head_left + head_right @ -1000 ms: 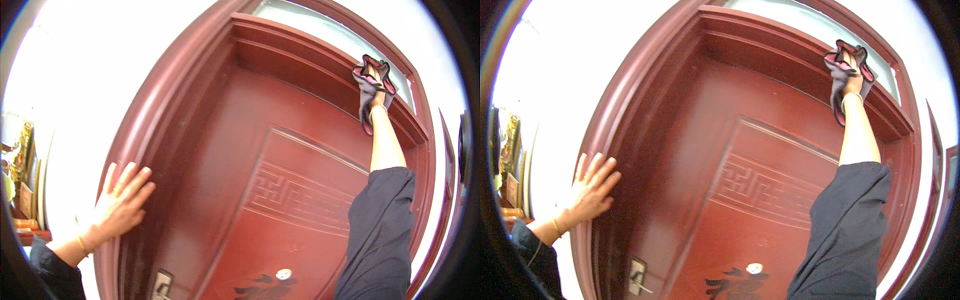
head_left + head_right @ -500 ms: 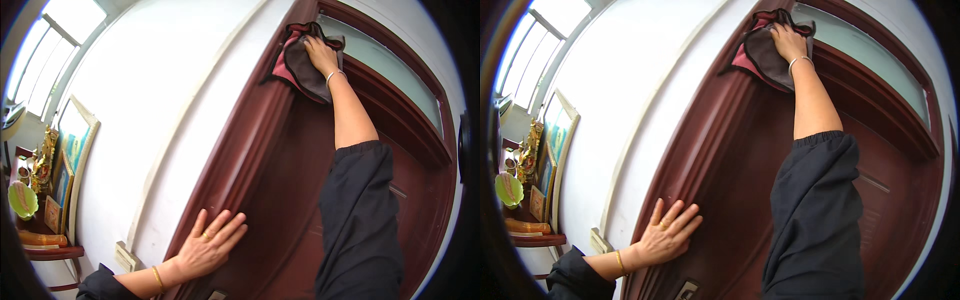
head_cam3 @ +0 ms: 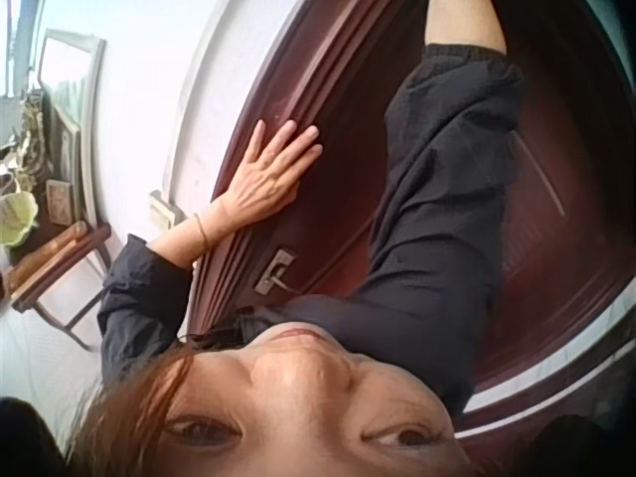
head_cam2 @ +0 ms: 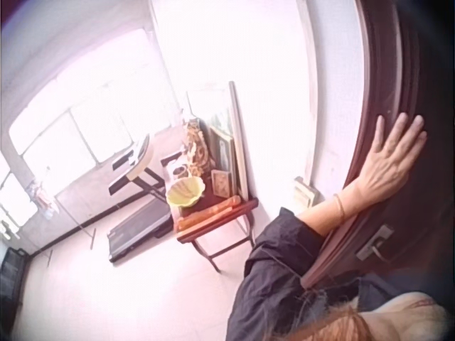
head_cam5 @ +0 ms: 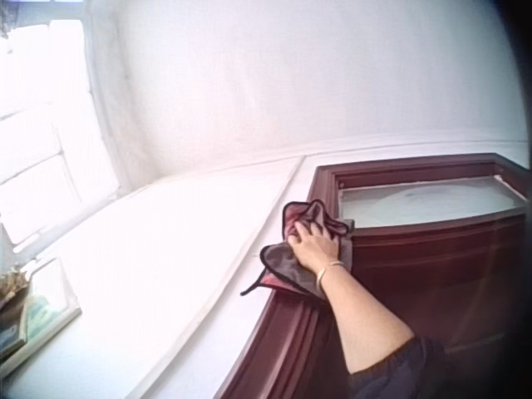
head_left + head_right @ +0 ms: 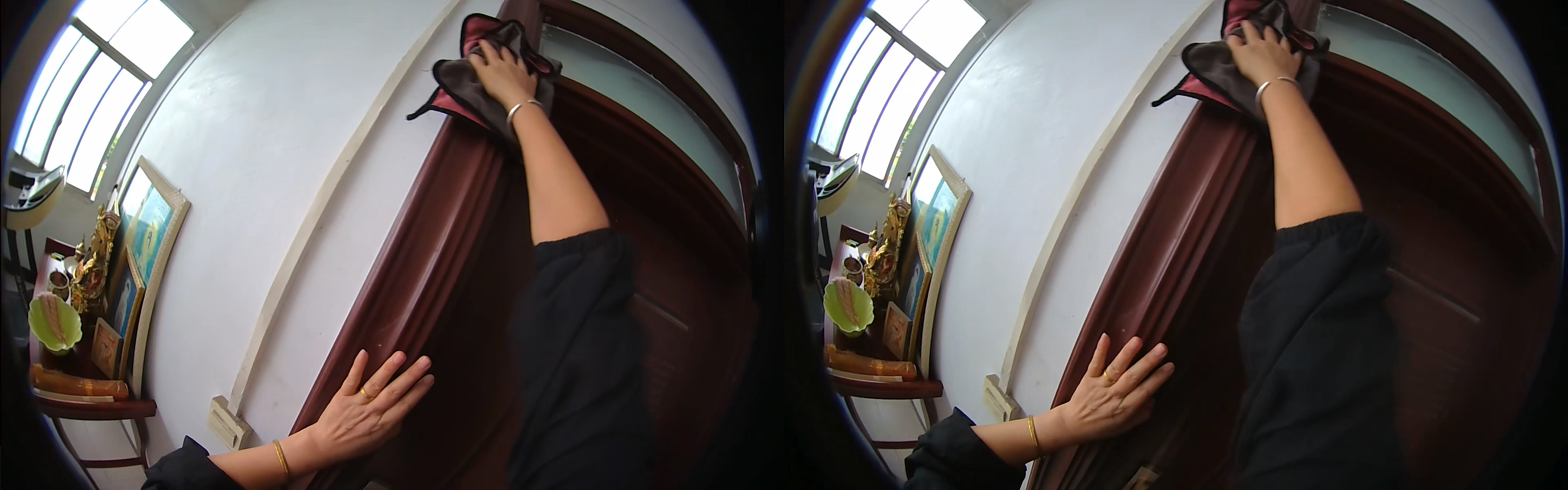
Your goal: The person wipes a reddish-brown wooden door with a pink and grey cloth. They clean the flat surfaces, the carved decorative patterns, the door handle, and the door frame edges. The person opens the door to wipe the side edge and the bottom threshold area before closing it again.
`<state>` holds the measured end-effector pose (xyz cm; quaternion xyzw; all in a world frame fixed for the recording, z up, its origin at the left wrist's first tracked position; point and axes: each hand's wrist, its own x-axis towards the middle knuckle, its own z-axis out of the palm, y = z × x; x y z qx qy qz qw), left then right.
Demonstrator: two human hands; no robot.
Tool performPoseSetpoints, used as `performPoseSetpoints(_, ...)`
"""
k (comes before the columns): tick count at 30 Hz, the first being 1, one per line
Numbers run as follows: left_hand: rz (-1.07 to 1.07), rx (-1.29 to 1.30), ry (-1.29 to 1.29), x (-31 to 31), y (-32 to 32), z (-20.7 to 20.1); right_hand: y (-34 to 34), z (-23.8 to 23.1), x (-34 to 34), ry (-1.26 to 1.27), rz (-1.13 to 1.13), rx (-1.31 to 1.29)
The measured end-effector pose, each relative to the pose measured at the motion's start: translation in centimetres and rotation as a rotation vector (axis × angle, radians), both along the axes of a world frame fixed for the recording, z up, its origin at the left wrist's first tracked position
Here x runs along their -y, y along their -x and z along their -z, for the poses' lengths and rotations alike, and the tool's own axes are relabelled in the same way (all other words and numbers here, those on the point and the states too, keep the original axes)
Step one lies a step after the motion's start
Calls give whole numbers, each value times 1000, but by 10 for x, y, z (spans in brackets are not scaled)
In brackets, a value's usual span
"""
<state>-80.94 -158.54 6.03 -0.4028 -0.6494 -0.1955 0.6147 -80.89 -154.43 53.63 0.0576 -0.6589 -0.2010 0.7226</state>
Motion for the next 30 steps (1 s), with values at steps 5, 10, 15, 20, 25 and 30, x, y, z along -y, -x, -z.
performPoseSetpoints(5, -104, 46, 24, 30, 7, 10, 22, 135, 12, -219, -198, 28)
performPoseSetpoints(10, -109, -59, -48, 25, 9, 12, 15, 199, -8, -282, -371, 95)
performPoseSetpoints(15, -51, -47, -24, 15, 10, 9, 17, 42, -15, -72, -296, -142)
performPoseSetpoints(20, -96, -12, 5, 20, 10, 7, 32, 32, -10, -51, -250, -125)
performPoseSetpoints(25, -108, -5, 8, 34, 8, 8, 20, 22, -14, -244, -309, 11)
performPoseSetpoints(30, -36, -53, -31, 24, 16, 7, -23, -22, -134, -419, 192, -468)
